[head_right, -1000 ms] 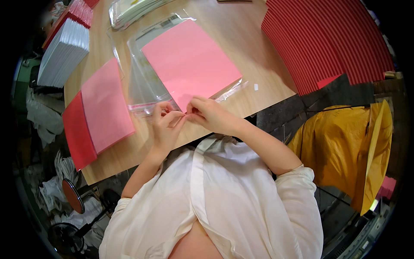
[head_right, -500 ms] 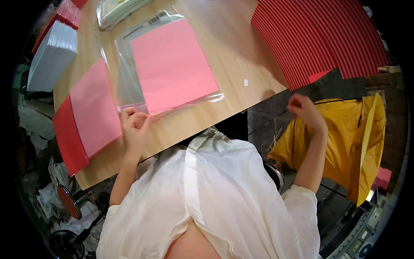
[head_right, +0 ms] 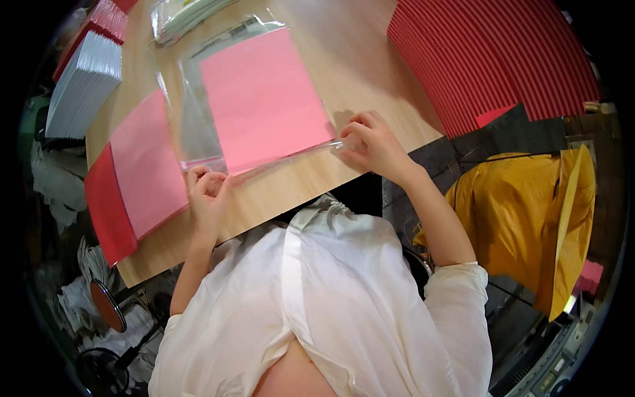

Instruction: The person repeatedly picks up red and pink cards from stacks on a table and places them into clear plastic sleeves. The person then seals the sleeves and stacks the packaged cards on the table. The process is repeated continuously throughout the video.

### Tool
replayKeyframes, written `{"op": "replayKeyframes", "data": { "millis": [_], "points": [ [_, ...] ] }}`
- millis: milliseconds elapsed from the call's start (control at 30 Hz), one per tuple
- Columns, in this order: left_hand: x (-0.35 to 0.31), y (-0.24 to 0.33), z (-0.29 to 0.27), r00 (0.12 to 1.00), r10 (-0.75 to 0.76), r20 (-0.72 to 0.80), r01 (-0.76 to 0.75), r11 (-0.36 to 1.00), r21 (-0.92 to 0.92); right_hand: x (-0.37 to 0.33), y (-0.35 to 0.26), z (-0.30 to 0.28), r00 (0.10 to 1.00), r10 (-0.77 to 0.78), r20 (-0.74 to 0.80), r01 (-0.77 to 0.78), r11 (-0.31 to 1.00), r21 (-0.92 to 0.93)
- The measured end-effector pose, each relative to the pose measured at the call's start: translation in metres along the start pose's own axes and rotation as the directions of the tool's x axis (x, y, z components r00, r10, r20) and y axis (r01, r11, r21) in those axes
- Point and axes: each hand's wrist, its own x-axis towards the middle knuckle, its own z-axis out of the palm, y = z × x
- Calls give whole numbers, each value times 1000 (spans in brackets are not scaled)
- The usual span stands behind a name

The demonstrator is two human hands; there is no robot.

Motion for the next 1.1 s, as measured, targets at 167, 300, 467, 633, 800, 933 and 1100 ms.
{"op": "replayKeyframes", "data": {
  "millis": [167,300,467,633,800,933,1100],
  "points": [
    [0,-6,4,999,37,-30,-35,998,56,18,22,19,996,74,47,-83,975,207],
    [6,-5,7,997,75,-30,-72,991,112,27,26,35,992,125,26,-126,991,36],
    [19,12,5,990,-78,119,34,942,333,28,19,45,984,176,-3,-171,951,-259],
    [22,48,10,939,309,151,-335,720,608,30,-23,43,991,90,-103,-131,840,-527],
    [19,31,49,802,397,446,-577,707,409,26,-39,53,958,-62,281,193,863,-467],
    [14,37,48,819,399,413,-547,761,349,26,-41,51,949,-86,303,222,865,-449],
    [72,31,47,969,199,143,-207,977,43,31,-42,45,954,-97,284,233,836,-496]
  ]
}}
